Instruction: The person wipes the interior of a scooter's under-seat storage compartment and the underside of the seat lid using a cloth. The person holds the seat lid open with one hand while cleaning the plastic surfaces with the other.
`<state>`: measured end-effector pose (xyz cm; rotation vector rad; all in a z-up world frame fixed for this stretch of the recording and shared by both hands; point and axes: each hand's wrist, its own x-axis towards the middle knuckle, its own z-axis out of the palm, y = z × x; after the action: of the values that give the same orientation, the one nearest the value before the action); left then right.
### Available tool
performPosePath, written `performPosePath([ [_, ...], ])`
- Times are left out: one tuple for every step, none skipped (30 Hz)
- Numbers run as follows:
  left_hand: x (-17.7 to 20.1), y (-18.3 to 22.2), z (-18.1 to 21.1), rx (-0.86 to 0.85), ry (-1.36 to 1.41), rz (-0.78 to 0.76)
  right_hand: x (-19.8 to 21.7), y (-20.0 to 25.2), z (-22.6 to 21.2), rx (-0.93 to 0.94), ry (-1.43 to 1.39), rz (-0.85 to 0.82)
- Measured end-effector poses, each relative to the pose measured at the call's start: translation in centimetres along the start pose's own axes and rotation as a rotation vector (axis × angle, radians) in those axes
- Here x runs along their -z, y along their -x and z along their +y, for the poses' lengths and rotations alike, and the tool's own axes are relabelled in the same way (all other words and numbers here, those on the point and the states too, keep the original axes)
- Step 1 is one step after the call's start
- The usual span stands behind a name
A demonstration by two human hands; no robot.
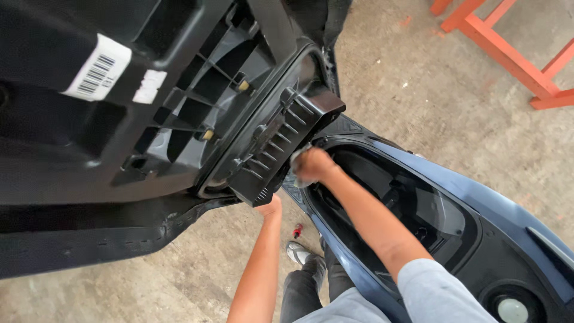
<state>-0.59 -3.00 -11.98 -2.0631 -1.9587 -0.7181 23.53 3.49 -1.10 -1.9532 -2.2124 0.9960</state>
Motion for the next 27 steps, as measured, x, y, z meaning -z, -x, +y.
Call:
performPosePath([
  [0.1, -0.2, -0.1, -0.006, -0.035, 0.027, -0.5, 0.4, -1.4, 0.037, -0.029, 0.002],
  [0.1, -0.5, 0.0, -0.015, -0.015, 0.050, -0.7, 0.5, -1.8, 0.074, -0.055, 0.006],
  [0.2, -0.6, 0.0, -0.023, 0.005, 0.072, -0.7, 0.6, -1.6, 0.086, -0.082, 0.028],
  [0.4, -0.5, 0.0, -0.030, 0.027, 0.095, -0.9, 1.0, -1.1, 0.098, -0.108, 0.049],
  [0.3, -0.5, 0.0, -0.030, -0.010, 0.043, -1.1, 1.2, -0.8, 0.109, -0.133, 0.070],
  [0.3, -0.3, -0.1, -0.033, -0.045, -0.018, -1.6, 1.5, -0.8, 0.126, -0.143, 0.089],
  [0.3, -0.1, -0.2, -0.037, -0.080, -0.078, -1.9, 1.6, -0.6, 0.144, -0.152, 0.108],
  [0.2, -0.4, 0.0, -0.055, -0.039, -0.026, -1.7, 1.1, -0.3, 0.167, -0.159, 0.131],
  [0.1, -0.6, 0.1, -0.073, 0.003, 0.025, -1.4, 0.6, 0.2, 0.153, -0.134, 0.107],
  [0.4, -0.4, -0.1, -0.086, 0.036, 0.075, -1.4, 0.4, 0.4, 0.146, -0.110, 0.078],
  [0.6, -0.3, -0.4, -0.078, 0.008, 0.059, -1.4, 0.2, 0.7, 0.139, -0.087, 0.049],
  [0.4, -0.3, -0.3, -0.076, -0.008, 0.040, -1.4, 0.1, 1.4, 0.115, 0.070, 0.076],
  [0.3, -0.1, -0.2, -0.075, -0.024, 0.021, -1.2, -0.2, 2.3, 0.091, 0.227, 0.102],
  [0.3, -0.2, -0.2, -0.063, -0.005, 0.017, -0.3, -0.8, 4.0, 0.000, 0.305, 0.073],
  [0.3, -0.3, 0.0, -0.052, 0.014, 0.013, 0.6, -1.1, 5.8, -0.091, 0.382, 0.044],
  [0.4, -0.1, 0.1, -0.035, 0.030, 0.007, 0.8, -0.9, 6.9, -0.060, 0.348, 0.110],
  [0.6, -0.1, 0.1, -0.028, 0.025, -0.008, 0.9, -0.7, 7.8, -0.029, 0.314, 0.176],
  [0.7, -0.1, 0.1, -0.027, 0.024, -0.023, 0.8, -0.8, 8.1, -0.004, 0.279, 0.246],
  [0.7, -0.2, 0.1, -0.025, 0.023, -0.037, 0.6, -0.6, 8.0, -0.013, 0.222, 0.263],
  [0.6, -0.5, 0.1, -0.034, 0.020, -0.014, 0.2, -0.4, 7.6, -0.013, 0.167, 0.279],
  [0.4, -0.7, 0.2, -0.042, 0.018, 0.008, 0.1, -0.4, 7.1, -0.012, 0.112, 0.296],
  [0.6, -0.5, 0.0, -0.052, 0.014, 0.024, -0.3, -0.5, 6.4, -0.039, 0.142, 0.263],
  [0.8, -0.2, 0.0, -0.043, 0.021, 0.023, -0.7, -0.9, 5.4, -0.065, 0.172, 0.230],
  [0.8, -0.3, 0.0, -0.041, 0.034, 0.026, -0.8, -1.3, 4.6, -0.097, 0.203, 0.205],
  [0.7, -0.4, 0.2, -0.038, 0.047, 0.029, -1.1, -1.3, 3.7, -0.061, 0.219, 0.196],
  [0.6, -0.6, 0.5, -0.030, 0.079, 0.026, -1.5, -0.9, 2.8, -0.028, 0.238, 0.186],
  [0.5, -0.9, 0.6, -0.023, 0.111, 0.023, -1.7, -0.7, 2.1, 0.005, 0.256, 0.176],
])
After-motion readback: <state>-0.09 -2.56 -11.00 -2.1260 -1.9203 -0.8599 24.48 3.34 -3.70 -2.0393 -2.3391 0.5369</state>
